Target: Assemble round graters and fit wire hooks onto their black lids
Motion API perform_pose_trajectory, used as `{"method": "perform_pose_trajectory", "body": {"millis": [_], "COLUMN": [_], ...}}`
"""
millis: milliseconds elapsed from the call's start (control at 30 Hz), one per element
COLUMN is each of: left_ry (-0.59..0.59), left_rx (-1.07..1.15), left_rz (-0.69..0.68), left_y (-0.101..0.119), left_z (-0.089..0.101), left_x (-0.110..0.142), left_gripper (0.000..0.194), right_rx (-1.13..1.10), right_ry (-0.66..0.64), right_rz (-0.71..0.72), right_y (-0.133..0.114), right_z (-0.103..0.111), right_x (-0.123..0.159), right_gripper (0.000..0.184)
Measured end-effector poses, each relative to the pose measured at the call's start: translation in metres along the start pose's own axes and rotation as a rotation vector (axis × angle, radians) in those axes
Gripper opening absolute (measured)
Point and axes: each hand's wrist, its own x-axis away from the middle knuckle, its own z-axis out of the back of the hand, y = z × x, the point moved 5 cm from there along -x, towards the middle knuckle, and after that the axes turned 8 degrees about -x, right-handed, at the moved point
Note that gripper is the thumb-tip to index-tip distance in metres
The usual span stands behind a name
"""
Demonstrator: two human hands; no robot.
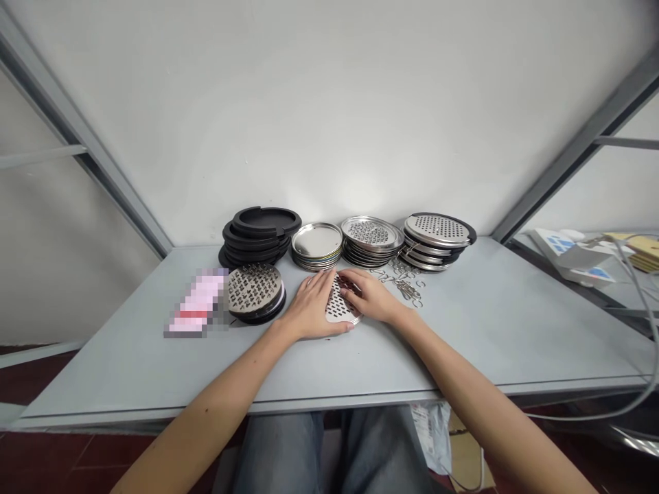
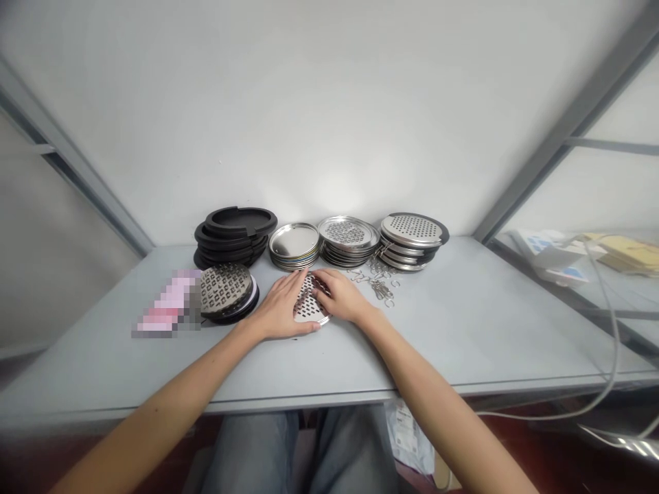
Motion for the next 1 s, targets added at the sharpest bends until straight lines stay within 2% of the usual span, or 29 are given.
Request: {"method": "perform_pose_trajectory", "body": {"millis": [167, 233, 500, 633, 800, 1000], "left_ry": [0.009, -0.016, -0.128, -0.134, -0.146, -0.173], "left_rx": [0.017, 0.000, -0.028, -0.014, -0.018, -0.042], "left_rz": [-0.023, -0.001, 0.117, 0.105, 0.104, 0.099], "left_y": [-0.001, -0.004, -0.013, -0.013, -0.014, -0.016], "left_z": [0.004, 0.005, -0.002, -0.001, 0.000, -0.004], "left_x": [0.004, 0.007, 0.013, 0.013, 0.013, 0.013], "left_gripper": [0.087, 0.081, 0.100, 0.103, 0.094, 0.097], "right_rx": [0.054, 0.068, 0.129, 0.096, 0.052, 0.077], "right_ry": [-0.039, -0.051, -0.085, -0.131, -0.226, -0.232], "right_rz": [0.024, 0.023, -0.004, 0.014, -0.026, -0.065], "right_y": [0.001, 0.002, 0.009, 0.010, 0.013, 0.013], "right_z": [0.002, 0.005, 0.016, 0.018, 0.021, 0.023], "right_x": [0.002, 0.002, 0.006, 0.009, 0.013, 0.013], "right_gripper": [0.035, 0.035, 0.044, 0.061, 0.083, 0.089]}}
